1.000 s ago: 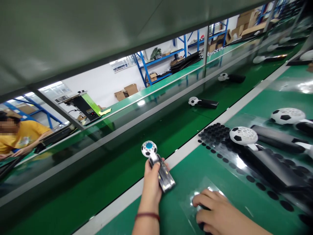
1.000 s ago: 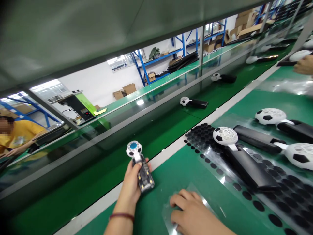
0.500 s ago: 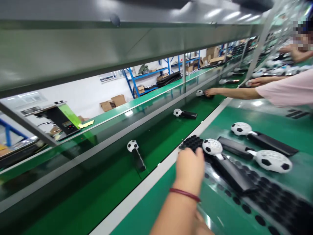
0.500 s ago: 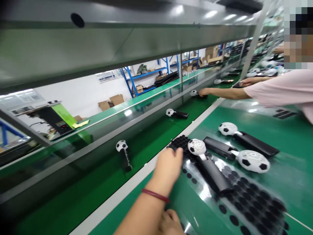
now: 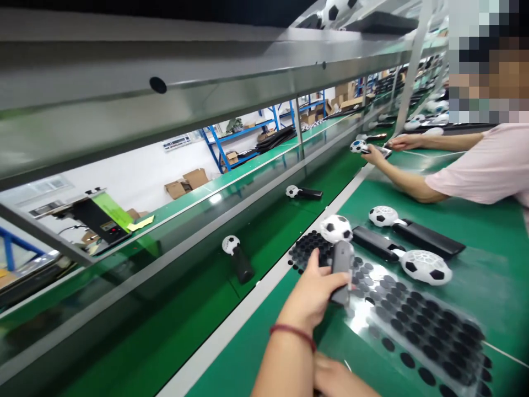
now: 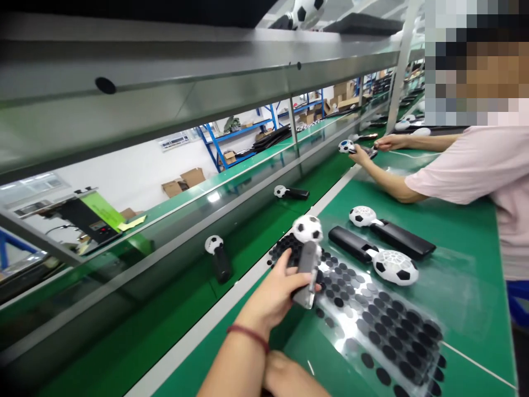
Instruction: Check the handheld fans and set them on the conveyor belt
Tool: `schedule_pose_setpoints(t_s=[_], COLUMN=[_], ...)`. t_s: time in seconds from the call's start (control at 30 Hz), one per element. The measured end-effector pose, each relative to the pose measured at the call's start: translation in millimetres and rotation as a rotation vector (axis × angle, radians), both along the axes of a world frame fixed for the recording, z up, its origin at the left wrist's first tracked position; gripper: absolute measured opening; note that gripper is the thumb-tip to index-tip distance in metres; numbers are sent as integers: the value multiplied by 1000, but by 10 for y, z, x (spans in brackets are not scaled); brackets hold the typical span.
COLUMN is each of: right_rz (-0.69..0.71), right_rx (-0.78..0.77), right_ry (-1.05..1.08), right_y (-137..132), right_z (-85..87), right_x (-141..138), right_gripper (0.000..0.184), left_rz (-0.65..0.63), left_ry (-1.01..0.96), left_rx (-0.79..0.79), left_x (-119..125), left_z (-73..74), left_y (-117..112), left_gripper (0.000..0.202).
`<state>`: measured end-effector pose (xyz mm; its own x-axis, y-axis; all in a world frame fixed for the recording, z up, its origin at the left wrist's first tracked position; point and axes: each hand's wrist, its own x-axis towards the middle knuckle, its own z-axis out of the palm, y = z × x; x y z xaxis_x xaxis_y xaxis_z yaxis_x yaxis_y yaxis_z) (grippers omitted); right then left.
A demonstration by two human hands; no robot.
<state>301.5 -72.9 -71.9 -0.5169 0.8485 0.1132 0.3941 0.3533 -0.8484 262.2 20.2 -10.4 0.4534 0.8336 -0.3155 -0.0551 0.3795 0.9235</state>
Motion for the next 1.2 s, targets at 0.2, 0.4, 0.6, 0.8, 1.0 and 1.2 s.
schedule_pose_setpoints(t_s=[0.2, 0.4, 0.6, 0.8, 1.0, 1.2], right_rz=[-310, -343, -258, -320, -334, -347], right_rx=[-313, -417, -520, -463, -316, -267], right_ry=[43, 285, 235, -57, -104, -124], right_y=[8, 236, 405, 405, 398, 400], right_z=[311, 582, 566, 646, 611, 527], right_x=[380, 375, 76, 16, -10, -30], right_gripper=[19, 12, 16, 17, 18, 17], left_rz=[333, 463, 361, 349, 338, 338], left_ry=[-503, -668, -525, -483, -434, -394], left_rx=[-122, -253, -362, -408, -466, -476], left_x=[-689, -734, -731, -715, -738, -740], left_z=[-173, -617, -701, -621, -653, -640], left_y=[-413, -653, -677, -679, -684, -678], left_gripper=[45, 52, 67, 67, 67, 72])
